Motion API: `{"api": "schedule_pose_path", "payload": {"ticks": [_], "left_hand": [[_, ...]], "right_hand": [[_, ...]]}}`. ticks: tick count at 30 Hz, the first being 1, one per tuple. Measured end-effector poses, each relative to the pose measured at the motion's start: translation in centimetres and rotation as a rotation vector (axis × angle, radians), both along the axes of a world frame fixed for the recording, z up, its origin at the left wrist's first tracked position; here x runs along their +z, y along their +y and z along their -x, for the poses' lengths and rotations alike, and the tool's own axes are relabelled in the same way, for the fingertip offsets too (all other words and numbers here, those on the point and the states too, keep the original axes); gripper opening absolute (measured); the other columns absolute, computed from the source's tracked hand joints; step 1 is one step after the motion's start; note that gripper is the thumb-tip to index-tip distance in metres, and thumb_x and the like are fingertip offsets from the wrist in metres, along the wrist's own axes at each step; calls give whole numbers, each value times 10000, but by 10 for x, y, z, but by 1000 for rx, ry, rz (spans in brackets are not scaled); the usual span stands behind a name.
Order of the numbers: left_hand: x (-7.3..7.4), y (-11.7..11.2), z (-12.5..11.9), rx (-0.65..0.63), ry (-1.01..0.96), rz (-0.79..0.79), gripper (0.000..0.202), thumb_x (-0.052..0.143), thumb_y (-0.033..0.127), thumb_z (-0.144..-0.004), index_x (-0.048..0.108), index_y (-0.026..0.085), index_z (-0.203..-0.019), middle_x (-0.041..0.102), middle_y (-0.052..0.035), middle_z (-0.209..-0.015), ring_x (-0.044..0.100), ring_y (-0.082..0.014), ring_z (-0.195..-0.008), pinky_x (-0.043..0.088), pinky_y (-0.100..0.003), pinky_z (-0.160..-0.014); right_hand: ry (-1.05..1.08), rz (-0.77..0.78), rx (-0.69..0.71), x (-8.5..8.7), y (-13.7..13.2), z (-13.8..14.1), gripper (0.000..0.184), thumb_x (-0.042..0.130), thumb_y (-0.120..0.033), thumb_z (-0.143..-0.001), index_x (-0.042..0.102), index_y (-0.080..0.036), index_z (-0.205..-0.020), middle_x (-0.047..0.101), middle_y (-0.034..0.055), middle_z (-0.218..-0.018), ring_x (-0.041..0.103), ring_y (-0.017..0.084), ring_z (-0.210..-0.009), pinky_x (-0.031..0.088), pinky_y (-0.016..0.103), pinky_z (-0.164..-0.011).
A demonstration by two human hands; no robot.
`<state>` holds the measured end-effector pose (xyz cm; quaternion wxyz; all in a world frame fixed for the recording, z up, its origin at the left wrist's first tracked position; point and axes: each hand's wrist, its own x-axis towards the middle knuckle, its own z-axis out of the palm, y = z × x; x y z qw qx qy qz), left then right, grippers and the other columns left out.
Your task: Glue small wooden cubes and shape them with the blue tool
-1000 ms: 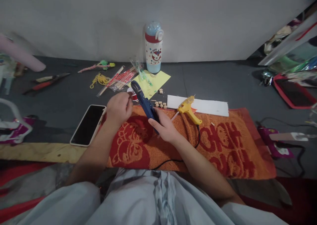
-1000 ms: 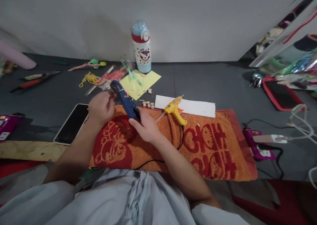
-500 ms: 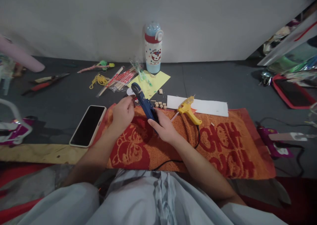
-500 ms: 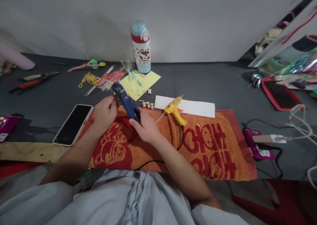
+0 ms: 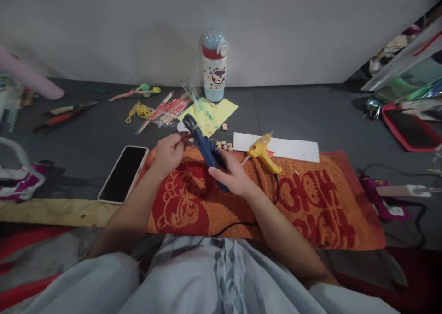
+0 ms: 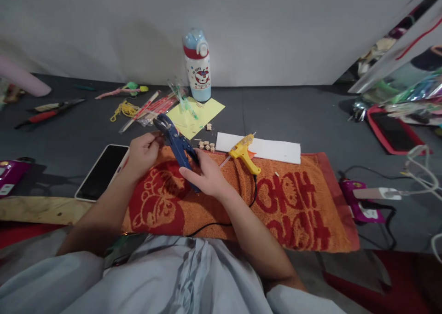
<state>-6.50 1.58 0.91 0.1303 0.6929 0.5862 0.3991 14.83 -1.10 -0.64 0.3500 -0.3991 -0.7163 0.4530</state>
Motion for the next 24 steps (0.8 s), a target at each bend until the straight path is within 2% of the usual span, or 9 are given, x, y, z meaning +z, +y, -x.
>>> {"api": "schedule_pose_path", "payload": {"ticks": [3,7,11,17,19,24], "left_hand": [[-4,0,-1,-27,-148,27,246,468,332,-857,638,154,-859,570,13,-614,488,-105,-540,393,-229,-534],[-5,-1,1,-92,-211,39,258,479,364,-871,624,158,-819,529,27,-570,466,-95,-517,395,-225,-532],[4,-4,2,-103,-142,63,270,448,348,-886,624,165,-793,576,12,-587,528,-110,-558,440,-238,-603],[16,-4,3,-115,-29,122,325,403,364,-891,663,170,-899,677,-23,-693,622,-149,-681,490,-272,-739],[17,-4,4,-120,-15,125,329,396,360,-897,663,170,-882,686,-29,-701,626,-150,-689,489,-269,-742],[18,-4,8,-187,22,164,371,355,364,-919,660,172,-833,684,-26,-684,577,-127,-577,471,-249,-642]], "right_hand": [[14,0,39,0,0,-2,587,541,-563,-838,508,-164,-1267,618,126,-1204,579,294,-1113,463,450,-970],[3,-15,76,0,2,-6,649,533,-589,-833,480,-156,-1314,599,136,-1247,563,297,-1150,444,446,-1002],[-23,-44,86,0,4,-8,664,520,-596,-841,465,-149,-1328,585,144,-1275,555,303,-1175,437,453,-1015],[-64,-82,76,0,6,-11,632,521,-560,-856,455,-141,-1325,587,165,-1277,556,322,-1181,436,487,-1015],[-68,-94,81,0,7,-12,632,520,-549,-861,443,-137,-1333,581,170,-1288,555,321,-1182,432,490,-1021],[-64,-104,104,1,8,-13,598,515,-528,-870,452,-132,-1314,588,168,-1273,563,309,-1163,442,477,-1013]]}}
